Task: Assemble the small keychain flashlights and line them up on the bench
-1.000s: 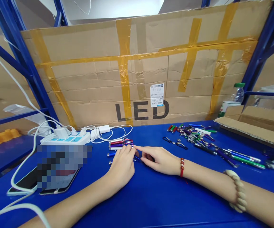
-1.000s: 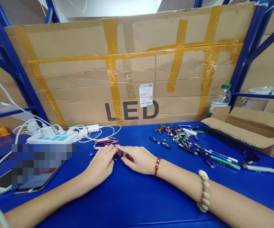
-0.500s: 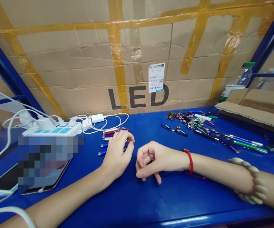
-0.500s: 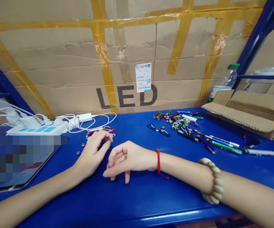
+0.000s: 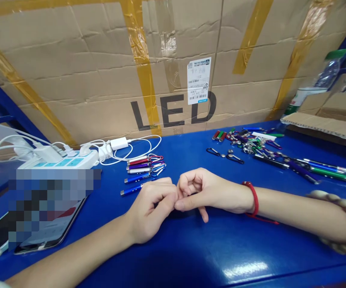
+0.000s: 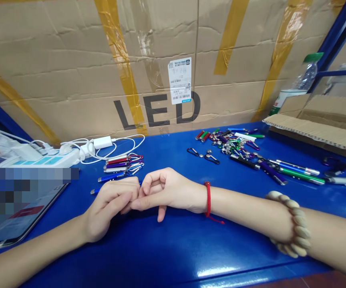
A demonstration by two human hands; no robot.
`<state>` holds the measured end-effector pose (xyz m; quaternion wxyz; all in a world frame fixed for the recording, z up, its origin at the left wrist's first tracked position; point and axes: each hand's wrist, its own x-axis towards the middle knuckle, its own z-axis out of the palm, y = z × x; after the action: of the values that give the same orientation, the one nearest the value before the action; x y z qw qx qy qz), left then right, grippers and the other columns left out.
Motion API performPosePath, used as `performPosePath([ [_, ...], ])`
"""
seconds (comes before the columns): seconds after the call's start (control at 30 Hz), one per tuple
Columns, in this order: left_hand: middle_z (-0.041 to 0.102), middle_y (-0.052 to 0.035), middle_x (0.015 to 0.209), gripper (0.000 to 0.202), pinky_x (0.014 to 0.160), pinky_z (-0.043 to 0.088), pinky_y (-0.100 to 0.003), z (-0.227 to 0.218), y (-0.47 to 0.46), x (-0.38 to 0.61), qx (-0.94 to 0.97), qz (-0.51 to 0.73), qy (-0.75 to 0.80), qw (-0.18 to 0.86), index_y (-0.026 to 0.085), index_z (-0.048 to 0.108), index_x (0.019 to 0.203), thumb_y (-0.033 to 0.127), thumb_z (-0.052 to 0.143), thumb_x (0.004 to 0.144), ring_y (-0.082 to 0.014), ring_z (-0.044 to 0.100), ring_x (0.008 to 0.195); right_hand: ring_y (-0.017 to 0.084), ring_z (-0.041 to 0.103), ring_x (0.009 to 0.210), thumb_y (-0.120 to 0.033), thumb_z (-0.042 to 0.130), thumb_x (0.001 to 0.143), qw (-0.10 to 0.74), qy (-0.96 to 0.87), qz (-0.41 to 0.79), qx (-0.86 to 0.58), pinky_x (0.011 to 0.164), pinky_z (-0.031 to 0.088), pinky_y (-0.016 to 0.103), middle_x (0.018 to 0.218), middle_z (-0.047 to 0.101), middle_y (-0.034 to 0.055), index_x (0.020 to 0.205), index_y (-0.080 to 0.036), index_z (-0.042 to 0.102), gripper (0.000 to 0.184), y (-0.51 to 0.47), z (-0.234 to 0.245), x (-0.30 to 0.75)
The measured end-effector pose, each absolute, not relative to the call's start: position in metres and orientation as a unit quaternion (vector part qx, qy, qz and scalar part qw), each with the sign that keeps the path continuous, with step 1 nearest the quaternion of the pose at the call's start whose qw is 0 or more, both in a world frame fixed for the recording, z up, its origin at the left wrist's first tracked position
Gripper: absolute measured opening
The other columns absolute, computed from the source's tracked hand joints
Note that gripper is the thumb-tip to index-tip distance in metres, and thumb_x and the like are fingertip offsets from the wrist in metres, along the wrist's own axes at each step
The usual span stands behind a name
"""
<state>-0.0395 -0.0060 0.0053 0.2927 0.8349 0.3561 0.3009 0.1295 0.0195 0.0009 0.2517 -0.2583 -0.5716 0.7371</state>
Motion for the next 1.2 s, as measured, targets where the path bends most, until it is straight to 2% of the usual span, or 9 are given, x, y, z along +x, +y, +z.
performPosePath([
  [0.3,0.036,0.0010,0.047,0.025,0.052,0.032,-0.029,0.0050,-0.0060,-0.0390,0.844,0.307,0.329,0.292,0.022,0.025,0.049,0.023,0.035,0.071,-0.0146,0.036,0.051,0.002,0.052,0.045,-0.018,0.074,0.063,0.246,-0.587,0.727,-0.257,0.036,0.049,0.011,0.059,0.058,-0.0068,0.063,-0.013,0.047,0.028,0.0192,-0.0002,0.1295],
  [0.53,0.032,0.0016,0.046,0.022,0.051,0.030,-0.029,0.0039,-0.0071,-0.0373,0.842,0.293,0.344,0.294,0.023,0.022,0.048,0.025,0.036,0.064,-0.0145,0.032,0.050,0.002,0.053,0.045,-0.019,0.074,0.063,0.241,-0.595,0.719,-0.265,0.035,0.047,0.010,0.059,0.057,-0.0070,0.065,-0.012,0.049,0.026,0.0177,0.0006,0.1296],
  [0.87,0.035,0.0014,0.049,0.020,0.052,0.030,-0.029,0.0007,-0.0059,-0.0397,0.845,0.313,0.308,0.307,0.022,0.024,0.050,0.019,0.035,0.065,-0.0143,0.034,0.052,0.002,0.052,0.045,-0.019,0.074,0.063,0.234,-0.598,0.718,-0.268,0.035,0.048,0.010,0.058,0.056,-0.0070,0.065,-0.012,0.050,0.025,0.0189,0.0010,0.1289],
  [1.07,0.036,0.0017,0.051,0.023,0.051,0.028,-0.027,0.0000,-0.0042,-0.0414,0.854,0.309,0.277,0.314,0.020,0.029,0.052,0.020,0.036,0.074,-0.0128,0.034,0.052,0.000,0.052,0.044,-0.023,0.076,0.060,0.234,-0.600,0.727,-0.239,0.035,0.047,0.008,0.062,0.056,-0.0053,0.048,-0.011,0.038,0.042,0.0205,0.0009,0.1296],
  [1.2,0.038,0.0019,0.051,0.022,0.051,0.028,-0.026,-0.0009,-0.0042,-0.0416,0.854,0.315,0.273,0.310,0.019,0.033,0.052,0.018,0.039,0.073,-0.0120,0.035,0.051,0.000,0.051,0.046,-0.021,0.077,0.059,0.225,-0.593,0.736,-0.238,0.037,0.049,0.009,0.058,0.055,-0.0065,0.049,-0.012,0.038,0.041,0.0223,-0.0004,0.1305],
])
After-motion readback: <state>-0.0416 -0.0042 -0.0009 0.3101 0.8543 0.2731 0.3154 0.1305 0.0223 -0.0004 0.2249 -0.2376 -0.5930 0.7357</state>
